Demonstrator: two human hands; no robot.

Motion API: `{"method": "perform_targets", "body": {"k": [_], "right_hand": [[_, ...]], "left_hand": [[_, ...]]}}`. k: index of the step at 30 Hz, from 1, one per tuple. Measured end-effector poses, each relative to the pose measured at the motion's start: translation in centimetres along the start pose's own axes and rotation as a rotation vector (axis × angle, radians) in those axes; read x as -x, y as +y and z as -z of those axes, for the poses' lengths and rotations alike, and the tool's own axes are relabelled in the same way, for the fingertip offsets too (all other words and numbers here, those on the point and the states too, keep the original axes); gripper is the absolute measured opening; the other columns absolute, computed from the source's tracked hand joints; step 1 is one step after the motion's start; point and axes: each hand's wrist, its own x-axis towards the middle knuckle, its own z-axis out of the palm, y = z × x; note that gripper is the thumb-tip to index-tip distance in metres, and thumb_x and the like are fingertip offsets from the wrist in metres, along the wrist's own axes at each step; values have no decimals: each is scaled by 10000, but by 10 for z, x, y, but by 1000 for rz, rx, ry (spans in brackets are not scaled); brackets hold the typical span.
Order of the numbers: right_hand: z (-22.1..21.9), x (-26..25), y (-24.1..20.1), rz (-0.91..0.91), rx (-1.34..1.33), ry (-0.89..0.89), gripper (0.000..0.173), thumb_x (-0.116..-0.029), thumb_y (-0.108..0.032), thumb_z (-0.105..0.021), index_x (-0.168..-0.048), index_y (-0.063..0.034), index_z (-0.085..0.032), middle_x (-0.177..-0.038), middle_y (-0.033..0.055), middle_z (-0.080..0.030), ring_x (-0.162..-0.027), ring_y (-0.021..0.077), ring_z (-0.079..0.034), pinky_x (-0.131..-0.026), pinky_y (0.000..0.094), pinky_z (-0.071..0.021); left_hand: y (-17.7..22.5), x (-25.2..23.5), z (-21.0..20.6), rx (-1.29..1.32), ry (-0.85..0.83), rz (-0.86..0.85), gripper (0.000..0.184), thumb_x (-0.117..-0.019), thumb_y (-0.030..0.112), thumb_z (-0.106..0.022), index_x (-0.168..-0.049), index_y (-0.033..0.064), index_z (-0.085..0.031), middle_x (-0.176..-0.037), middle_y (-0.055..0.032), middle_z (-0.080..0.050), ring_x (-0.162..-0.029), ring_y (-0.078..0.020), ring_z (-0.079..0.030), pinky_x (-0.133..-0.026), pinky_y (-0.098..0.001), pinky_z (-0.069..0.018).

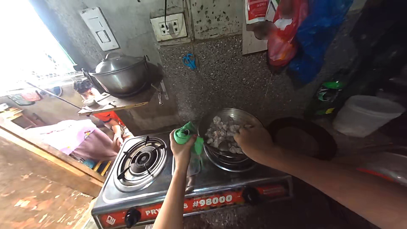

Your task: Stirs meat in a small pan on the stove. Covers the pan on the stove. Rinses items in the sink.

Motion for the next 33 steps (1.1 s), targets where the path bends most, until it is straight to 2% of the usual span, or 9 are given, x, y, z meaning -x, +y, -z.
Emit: {"method": "perform_targets", "body": {"k": [4,11,18,21,23,25,28,31,33], "right_hand": [[-3,-9,3,-48,-19,-36,216,-971,17,-604,-1149,-20,-719,-1119,215,-691,-1019,414,-680,-815,567,-546],[60,8,34,-154,-53,66,175,-1026,-137,-583,-1042,-32,-723,-1018,212,-711,-970,443,-683,-747,621,-514],[40,29,63,-88,-105,812,168,-1002,-113,-615,-1005,-10,-748,-901,225,-691,-750,453,-689,-575,622,-518],[-12,22,52,-124,-138,561,145,-992,-49,-612,-948,17,-734,-926,221,-695,-813,437,-695,-655,610,-550],[-30,17,58,-131,-119,605,122,-972,-44,-657,-905,24,-732,-853,204,-690,-744,409,-704,-601,572,-560],[-26,18,62,-194,-171,615,119,-979,-71,-664,-936,1,-750,-864,197,-697,-755,412,-704,-607,591,-551],[2,28,61,-303,-343,444,175,-1032,-147,-618,-1055,-47,-759,-1013,190,-716,-937,425,-693,-760,641,-526],[10,40,69,-231,-465,618,192,-1039,-105,-596,-1096,1,-746,-1022,224,-710,-932,438,-689,-795,656,-520],[-8,42,73,-163,-440,809,177,-1024,-72,-603,-1073,40,-731,-953,227,-700,-841,410,-696,-747,606,-556]], "left_hand": [[0,-1,2,17,-28,6,734,-734,74,-871,-1371,74,-505,-1152,-93,-671,-1000,-165,-678,-857,-378,-590],[-5,-5,2,134,-42,0,824,-694,48,-874,-1399,34,-448,-1196,-108,-642,-1056,-155,-662,-896,-353,-585],[8,-1,8,188,35,-25,840,-738,75,-860,-1444,44,-405,-1248,-99,-617,-1083,-147,-652,-908,-353,-583],[13,-2,14,177,101,-45,841,-744,95,-867,-1445,54,-405,-1242,-94,-621,-1082,-145,-657,-912,-350,-584],[14,-6,17,140,153,-78,854,-725,96,-872,-1441,41,-410,-1248,-107,-616,-1094,-151,-647,-911,-357,-576],[13,-10,21,146,211,-126,876,-715,83,-872,-1443,15,-387,-1259,-124,-605,-1119,-161,-640,-924,-367,-577],[28,-10,35,131,284,-179,893,-749,76,-847,-1469,-38,-331,-1285,-152,-586,-1141,-164,-629,-948,-352,-563],[38,-8,62,-43,264,-226,904,-739,134,-850,-1458,-72,-342,-1283,-175,-579,-1140,-140,-613,-969,-306,-532],[30,-4,86,-261,159,-219,886,-714,176,-864,-1425,-84,-403,-1267,-220,-601,-1137,-210,-619,-984,-379,-519]]}}
